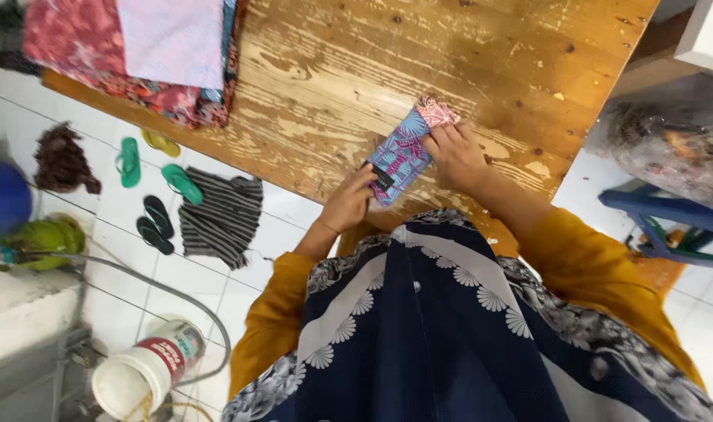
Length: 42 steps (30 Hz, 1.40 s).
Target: The person folds multiple patterned tote bags on a wooden table. They unfold each bag, fold it into a compact rectangle, and place it into a clear plastic bag. The person repeats this process for several bags, stacking the packaged items on the table.
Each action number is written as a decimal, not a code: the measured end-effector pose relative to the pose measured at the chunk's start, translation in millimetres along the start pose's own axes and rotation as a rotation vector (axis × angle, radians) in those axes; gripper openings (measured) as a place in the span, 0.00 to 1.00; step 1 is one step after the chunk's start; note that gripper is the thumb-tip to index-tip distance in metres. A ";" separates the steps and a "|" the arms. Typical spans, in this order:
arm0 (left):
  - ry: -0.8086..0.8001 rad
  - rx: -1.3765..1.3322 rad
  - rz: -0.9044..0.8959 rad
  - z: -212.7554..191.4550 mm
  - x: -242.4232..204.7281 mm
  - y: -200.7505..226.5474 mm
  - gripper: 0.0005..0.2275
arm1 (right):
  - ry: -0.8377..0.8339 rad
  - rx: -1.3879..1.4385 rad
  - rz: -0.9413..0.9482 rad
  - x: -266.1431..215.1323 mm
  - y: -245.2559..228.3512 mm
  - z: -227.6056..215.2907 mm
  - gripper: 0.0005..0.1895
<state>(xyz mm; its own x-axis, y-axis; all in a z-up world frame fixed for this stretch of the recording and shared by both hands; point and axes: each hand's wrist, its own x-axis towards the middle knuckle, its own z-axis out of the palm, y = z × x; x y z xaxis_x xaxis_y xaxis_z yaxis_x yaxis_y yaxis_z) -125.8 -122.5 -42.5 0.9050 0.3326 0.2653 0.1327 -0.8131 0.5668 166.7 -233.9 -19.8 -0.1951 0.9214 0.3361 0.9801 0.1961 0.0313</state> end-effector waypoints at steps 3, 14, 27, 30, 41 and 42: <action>0.034 -0.299 -0.379 8.5 -0.1 0.6 0.10 | -0.353 0.186 0.171 -3.7 -3.3 1.7 0.11; -0.279 -0.178 -0.745 13.4 45.9 -7.6 0.27 | -0.432 0.031 0.150 57.1 -1.1 -28.7 0.25; -0.253 -0.355 -0.645 -8.7 57.4 -6.2 0.22 | -1.001 0.738 0.267 52.3 47.8 -32.6 0.44; -0.227 -0.547 -0.705 -3.0 48.9 -17.8 0.18 | -1.108 1.105 0.664 25.6 49.7 -28.4 0.31; -0.072 -0.728 -0.718 81.2 53.2 -74.1 0.10 | -0.420 0.296 0.265 0.7 -27.0 -4.1 0.33; -0.076 -0.711 -0.748 78.6 57.4 -76.9 0.10 | -0.402 0.280 0.289 -1.0 -27.9 -1.0 0.32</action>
<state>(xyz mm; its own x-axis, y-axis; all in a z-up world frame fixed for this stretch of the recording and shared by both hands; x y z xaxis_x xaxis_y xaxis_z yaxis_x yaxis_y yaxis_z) -52.3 -78.4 -132.1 0.7159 0.5855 -0.3803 0.4245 0.0675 0.9029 139.5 -240.6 -20.1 0.0273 0.9953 -0.0925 0.9592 -0.0522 -0.2779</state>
